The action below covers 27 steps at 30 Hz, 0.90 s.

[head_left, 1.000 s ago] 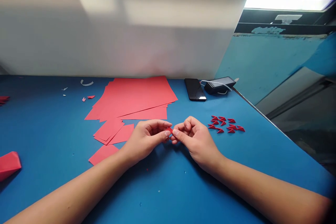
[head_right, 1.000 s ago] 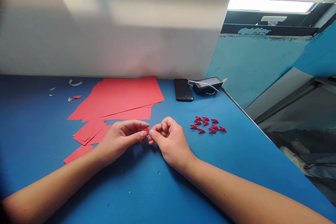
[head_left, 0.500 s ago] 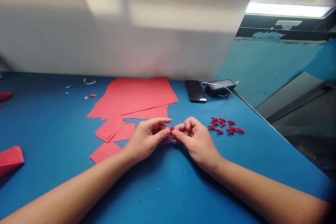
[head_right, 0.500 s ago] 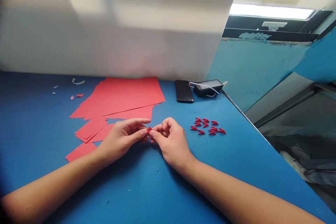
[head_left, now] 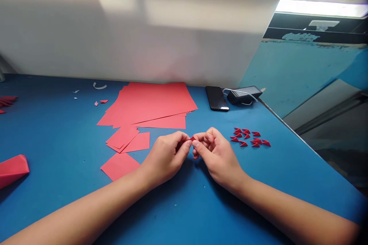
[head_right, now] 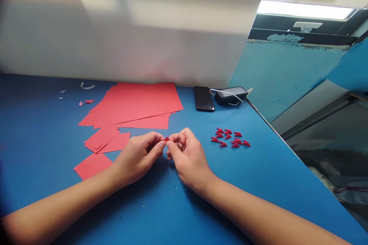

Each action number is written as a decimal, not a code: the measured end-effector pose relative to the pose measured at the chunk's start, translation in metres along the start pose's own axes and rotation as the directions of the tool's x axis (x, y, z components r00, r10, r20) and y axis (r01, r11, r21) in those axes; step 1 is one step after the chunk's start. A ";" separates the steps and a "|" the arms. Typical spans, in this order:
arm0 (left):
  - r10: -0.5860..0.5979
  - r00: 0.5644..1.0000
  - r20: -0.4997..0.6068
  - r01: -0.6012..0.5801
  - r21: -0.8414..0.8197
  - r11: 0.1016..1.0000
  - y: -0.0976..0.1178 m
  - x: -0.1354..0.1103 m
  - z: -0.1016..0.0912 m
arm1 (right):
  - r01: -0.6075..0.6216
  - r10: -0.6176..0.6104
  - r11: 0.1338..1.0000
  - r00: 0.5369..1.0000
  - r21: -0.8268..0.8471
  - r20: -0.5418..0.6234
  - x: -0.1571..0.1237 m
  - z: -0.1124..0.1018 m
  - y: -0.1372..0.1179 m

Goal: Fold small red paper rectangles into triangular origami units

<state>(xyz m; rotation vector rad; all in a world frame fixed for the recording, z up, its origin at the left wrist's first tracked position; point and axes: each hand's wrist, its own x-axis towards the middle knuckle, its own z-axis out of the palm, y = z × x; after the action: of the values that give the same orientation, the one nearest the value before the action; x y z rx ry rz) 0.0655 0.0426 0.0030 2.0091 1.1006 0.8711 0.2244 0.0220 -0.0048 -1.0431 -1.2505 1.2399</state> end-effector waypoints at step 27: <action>0.002 0.998 0.067 -0.013 0.162 0.987 -0.005 -0.004 0.001 | 0.027 -0.027 0.997 1.000 0.077 -0.011 -0.002 0.000 0.004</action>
<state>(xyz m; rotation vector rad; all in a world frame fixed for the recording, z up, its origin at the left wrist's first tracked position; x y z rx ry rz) 0.0628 0.0406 -0.0024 2.1608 1.1588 0.7326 0.2243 0.0207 -0.0092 -0.9727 -1.1965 1.2512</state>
